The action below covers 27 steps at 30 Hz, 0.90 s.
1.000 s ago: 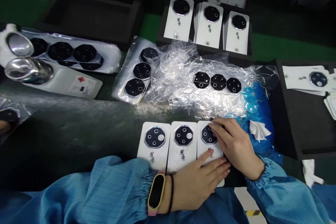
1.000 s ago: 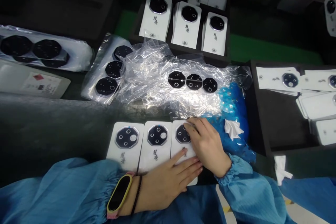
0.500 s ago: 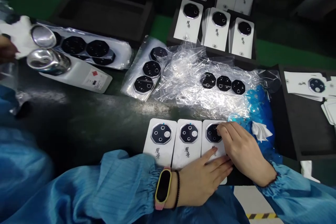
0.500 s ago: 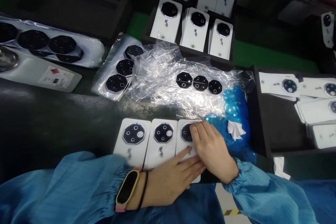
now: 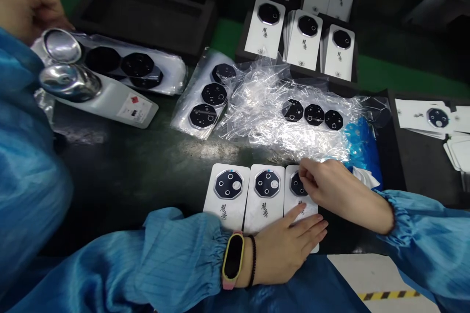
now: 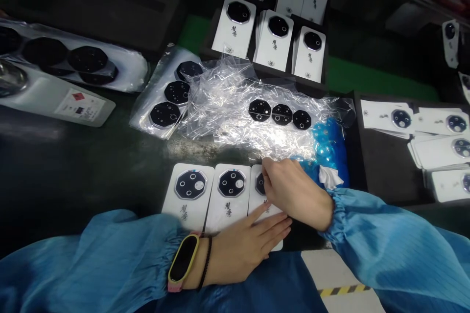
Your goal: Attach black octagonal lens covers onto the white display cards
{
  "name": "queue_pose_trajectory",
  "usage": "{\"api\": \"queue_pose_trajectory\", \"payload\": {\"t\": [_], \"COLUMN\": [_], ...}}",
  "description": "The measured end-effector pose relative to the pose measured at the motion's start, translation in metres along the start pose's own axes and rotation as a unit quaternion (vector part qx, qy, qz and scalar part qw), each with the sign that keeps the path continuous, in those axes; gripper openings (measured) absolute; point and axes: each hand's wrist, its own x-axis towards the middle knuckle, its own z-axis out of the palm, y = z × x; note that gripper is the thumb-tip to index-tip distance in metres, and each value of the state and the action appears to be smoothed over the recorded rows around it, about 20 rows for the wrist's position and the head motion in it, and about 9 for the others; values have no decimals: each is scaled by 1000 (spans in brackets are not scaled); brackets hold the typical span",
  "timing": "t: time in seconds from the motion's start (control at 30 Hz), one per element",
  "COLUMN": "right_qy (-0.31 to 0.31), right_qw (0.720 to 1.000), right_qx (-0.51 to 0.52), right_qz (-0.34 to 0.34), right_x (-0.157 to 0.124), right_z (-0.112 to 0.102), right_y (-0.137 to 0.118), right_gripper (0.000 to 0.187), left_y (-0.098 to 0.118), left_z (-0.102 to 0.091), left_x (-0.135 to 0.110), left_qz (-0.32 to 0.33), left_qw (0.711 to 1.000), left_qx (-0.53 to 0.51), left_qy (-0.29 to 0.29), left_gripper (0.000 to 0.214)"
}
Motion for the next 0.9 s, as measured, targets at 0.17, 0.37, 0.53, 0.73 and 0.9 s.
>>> {"api": "queue_pose_trajectory", "payload": {"t": [0.17,0.37,0.53,0.73,0.9], "right_qy": [-76,-91,-65,-50,-27], "right_qw": [976,920,913,906,907], "right_qx": [190,354,376,394,398], "right_qz": [72,139,141,146,135], "right_x": [9,6,9,16,17], "right_z": [-9,-8,-5,-2,-3], "right_y": [3,4,-3,-2,0], "right_gripper": [23,28,31,29,26], "left_y": [0,0,1,2,3], "left_z": [-1,0,2,3,3], "left_x": [0,0,0,-2,-1], "left_qz": [11,9,14,16,17], "left_qw": [1000,1000,1000,1000,1000], "left_qx": [13,2,-7,-10,11], "left_qy": [-19,-11,-13,-18,-16], "left_gripper": [47,47,47,47,48]}}
